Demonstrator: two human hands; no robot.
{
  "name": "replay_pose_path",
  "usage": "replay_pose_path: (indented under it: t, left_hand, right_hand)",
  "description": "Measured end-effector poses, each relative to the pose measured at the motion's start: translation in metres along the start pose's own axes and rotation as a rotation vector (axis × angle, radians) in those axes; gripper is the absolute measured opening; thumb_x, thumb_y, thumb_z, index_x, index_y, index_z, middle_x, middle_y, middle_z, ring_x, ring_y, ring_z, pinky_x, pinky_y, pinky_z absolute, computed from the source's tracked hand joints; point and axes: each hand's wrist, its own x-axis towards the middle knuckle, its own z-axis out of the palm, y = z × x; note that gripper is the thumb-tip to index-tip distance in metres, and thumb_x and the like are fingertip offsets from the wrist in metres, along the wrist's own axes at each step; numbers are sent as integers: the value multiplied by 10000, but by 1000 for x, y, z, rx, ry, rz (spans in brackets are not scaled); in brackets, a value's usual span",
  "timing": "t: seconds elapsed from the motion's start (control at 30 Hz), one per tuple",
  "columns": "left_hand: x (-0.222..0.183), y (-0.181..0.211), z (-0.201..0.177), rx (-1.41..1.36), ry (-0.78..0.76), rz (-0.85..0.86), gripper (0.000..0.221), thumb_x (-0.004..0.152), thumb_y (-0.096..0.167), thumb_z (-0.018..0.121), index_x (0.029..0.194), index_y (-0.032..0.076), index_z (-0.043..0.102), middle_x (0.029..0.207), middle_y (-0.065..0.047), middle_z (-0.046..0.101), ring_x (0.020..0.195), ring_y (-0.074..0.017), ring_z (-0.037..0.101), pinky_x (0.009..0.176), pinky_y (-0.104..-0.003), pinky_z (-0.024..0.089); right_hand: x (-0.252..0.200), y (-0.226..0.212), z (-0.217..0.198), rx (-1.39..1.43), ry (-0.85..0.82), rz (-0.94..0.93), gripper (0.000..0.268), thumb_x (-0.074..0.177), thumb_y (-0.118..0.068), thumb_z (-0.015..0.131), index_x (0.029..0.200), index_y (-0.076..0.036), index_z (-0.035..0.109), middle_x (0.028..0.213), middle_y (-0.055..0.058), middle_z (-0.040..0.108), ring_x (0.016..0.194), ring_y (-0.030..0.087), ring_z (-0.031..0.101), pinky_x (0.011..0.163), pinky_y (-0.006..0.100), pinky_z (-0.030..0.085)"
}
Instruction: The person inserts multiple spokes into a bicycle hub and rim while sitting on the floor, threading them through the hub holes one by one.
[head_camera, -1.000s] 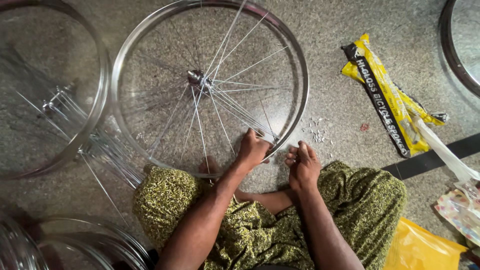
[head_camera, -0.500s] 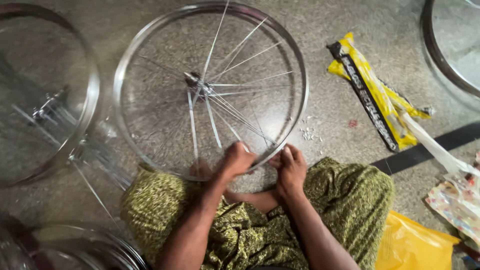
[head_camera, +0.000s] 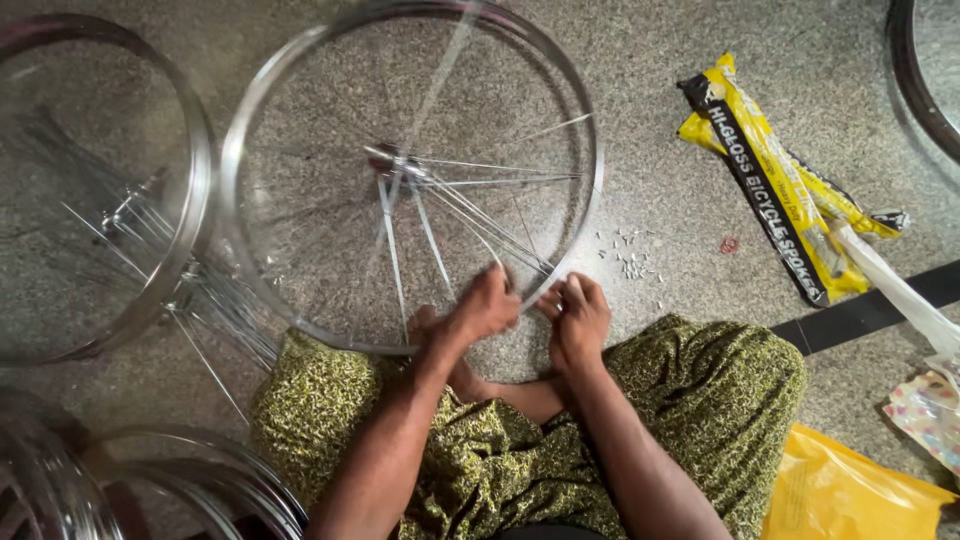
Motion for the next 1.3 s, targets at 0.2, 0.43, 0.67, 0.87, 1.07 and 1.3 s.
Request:
replay_pose_path:
  t: [0.2,0.43,0.67,0.87,1.07,1.3]
  left_hand:
    - [52,-49,30,478,122,264,219,934,194,670,921,-20,714,905,-288,712,822,-382,713,673,-485,572]
    - [49,-27,8,52,204,194,214,783,185,701,929,29,684,818,-179,763,775,-315,773,686,-437,588]
    - [2,-29,-6,86,184,108,320,859,238,775,974,-3,598,813,-163,757,698,-253,713,638,-413,563]
    - [-5,-7,-5,-24,112,111,270,894,195,750,1031,15,602,833,-141,737,691,-215,707,616,-373,569]
    - [-5,8,6,-181,196,89,219,867,147,781,973,15,642,794,-129,758,683,-200,717,605,-353,556]
    - [3,-2,10,-272,221,171,200,853,126,776,961,50,627,784,-107,772,679,-186,750,584,-343,565]
  right_hand:
    - [-5,6,-15,-54,87,-46,236,1055,-93,495,1216,73,545,1044,139,625,826,180,692,760,323,674]
    - [-2,3,-3,29,-8,-64,203,1061,-113,524,1192,41,517,953,163,644,766,222,678,686,344,639]
    - [-13,22,-16,56,-110,-111,183,1100,-161,486,1166,4,530,899,122,652,715,197,677,648,337,624]
    - [-2,13,-15,7,-139,-110,174,1102,-141,455,1180,3,514,920,133,677,719,197,684,648,332,617]
    - [5,14,-10,5,-143,-109,182,1094,-130,482,1191,19,520,941,150,674,707,193,687,633,319,627]
    - [6,9,-4,-8,-161,-136,167,1106,-115,485,1166,37,523,956,177,675,685,193,674,609,315,625]
